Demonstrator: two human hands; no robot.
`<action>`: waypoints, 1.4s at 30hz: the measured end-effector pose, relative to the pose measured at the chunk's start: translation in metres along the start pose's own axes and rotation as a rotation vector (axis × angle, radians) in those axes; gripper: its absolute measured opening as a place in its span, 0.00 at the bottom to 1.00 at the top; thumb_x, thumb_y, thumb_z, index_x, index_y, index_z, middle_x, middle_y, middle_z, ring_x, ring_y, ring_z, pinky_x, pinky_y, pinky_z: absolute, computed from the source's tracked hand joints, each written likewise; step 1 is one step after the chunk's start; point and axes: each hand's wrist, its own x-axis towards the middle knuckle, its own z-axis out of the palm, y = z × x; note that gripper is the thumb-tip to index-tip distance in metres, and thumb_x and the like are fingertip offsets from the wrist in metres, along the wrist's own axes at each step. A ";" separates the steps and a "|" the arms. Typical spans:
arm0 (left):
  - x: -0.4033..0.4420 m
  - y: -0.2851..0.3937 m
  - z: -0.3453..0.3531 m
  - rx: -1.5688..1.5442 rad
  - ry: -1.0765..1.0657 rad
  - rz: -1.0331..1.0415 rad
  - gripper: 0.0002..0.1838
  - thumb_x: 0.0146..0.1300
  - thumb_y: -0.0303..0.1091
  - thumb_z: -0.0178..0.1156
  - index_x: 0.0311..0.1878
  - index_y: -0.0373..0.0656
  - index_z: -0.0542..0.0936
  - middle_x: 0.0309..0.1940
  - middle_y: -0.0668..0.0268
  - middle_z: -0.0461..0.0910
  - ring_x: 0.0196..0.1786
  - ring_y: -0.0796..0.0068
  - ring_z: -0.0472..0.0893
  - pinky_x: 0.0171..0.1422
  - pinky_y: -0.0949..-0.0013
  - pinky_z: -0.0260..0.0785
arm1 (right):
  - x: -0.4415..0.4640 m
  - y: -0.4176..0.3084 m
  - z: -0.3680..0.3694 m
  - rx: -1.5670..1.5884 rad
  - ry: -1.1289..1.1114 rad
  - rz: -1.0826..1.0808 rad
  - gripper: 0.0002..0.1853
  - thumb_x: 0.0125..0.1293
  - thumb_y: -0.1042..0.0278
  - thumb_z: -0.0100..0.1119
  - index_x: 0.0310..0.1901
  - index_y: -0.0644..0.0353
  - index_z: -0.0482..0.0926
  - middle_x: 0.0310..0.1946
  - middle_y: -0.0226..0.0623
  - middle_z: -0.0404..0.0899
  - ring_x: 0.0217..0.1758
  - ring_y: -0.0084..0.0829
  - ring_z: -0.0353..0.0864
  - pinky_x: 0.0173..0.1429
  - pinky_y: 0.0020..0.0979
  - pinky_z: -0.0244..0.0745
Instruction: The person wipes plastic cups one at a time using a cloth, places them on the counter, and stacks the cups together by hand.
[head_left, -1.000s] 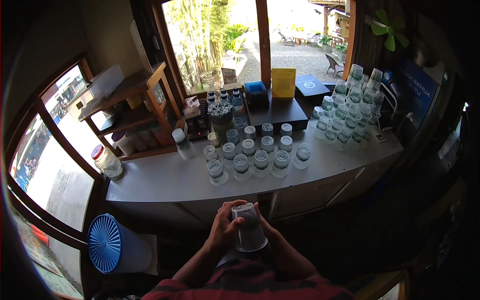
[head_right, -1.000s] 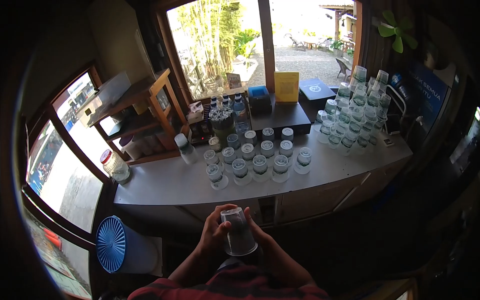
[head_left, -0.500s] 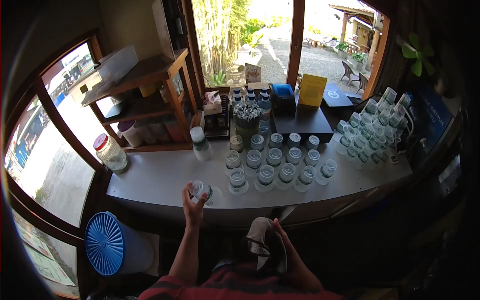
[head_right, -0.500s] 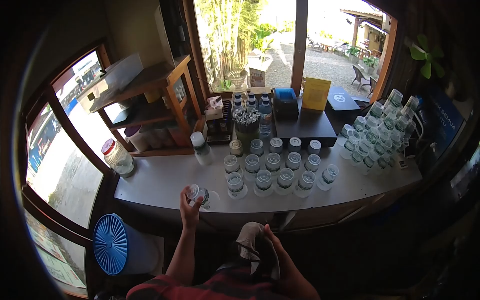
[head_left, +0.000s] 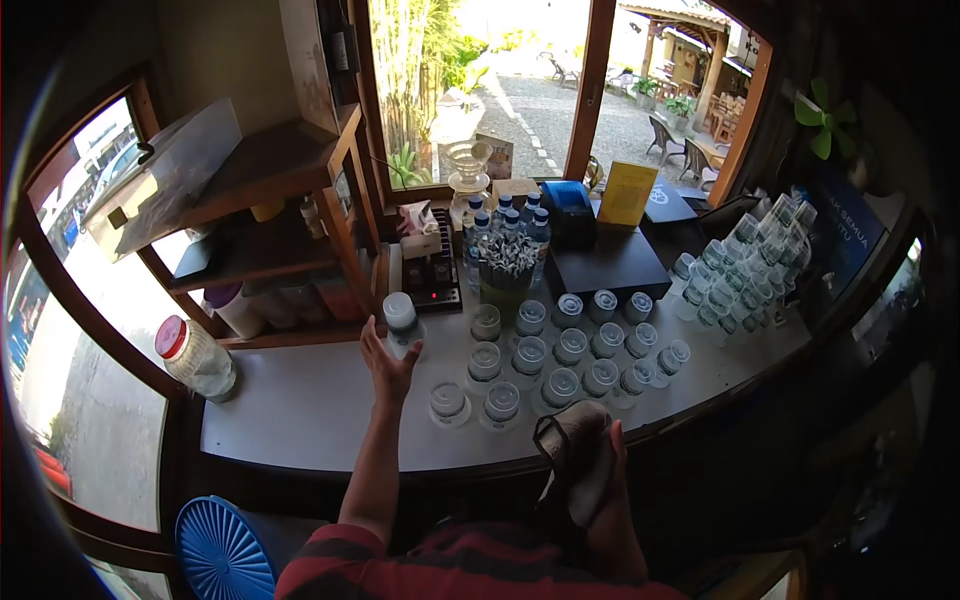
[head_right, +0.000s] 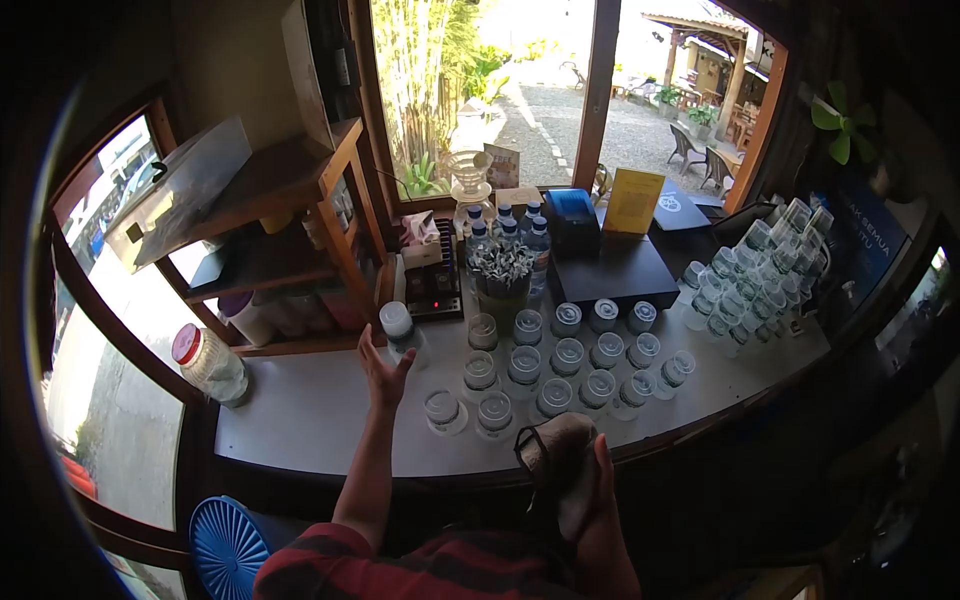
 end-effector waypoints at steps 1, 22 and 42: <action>0.017 -0.008 0.004 -0.063 -0.099 -0.040 0.47 0.54 0.50 0.74 0.70 0.37 0.63 0.64 0.48 0.70 0.69 0.46 0.66 0.73 0.48 0.55 | 0.000 0.002 0.009 -0.018 0.040 -0.058 0.31 0.74 0.36 0.45 0.64 0.55 0.73 0.57 0.36 0.79 0.59 0.34 0.79 0.65 0.38 0.73; 0.081 0.107 -0.050 -0.803 -0.221 0.132 0.39 0.63 0.40 0.68 0.71 0.36 0.58 0.62 0.54 0.69 0.65 0.63 0.72 0.72 0.60 0.61 | 0.063 0.009 0.012 -0.169 -0.037 -0.513 0.38 0.72 0.35 0.49 0.72 0.57 0.63 0.68 0.41 0.68 0.70 0.42 0.70 0.71 0.46 0.66; -0.079 0.282 -0.009 -0.688 -0.701 0.252 0.44 0.54 0.48 0.73 0.69 0.37 0.67 0.58 0.53 0.73 0.63 0.53 0.75 0.67 0.58 0.66 | 0.017 -0.047 -0.023 -1.101 -0.198 -0.760 0.31 0.80 0.48 0.35 0.69 0.69 0.62 0.67 0.50 0.65 0.69 0.40 0.67 0.71 0.38 0.61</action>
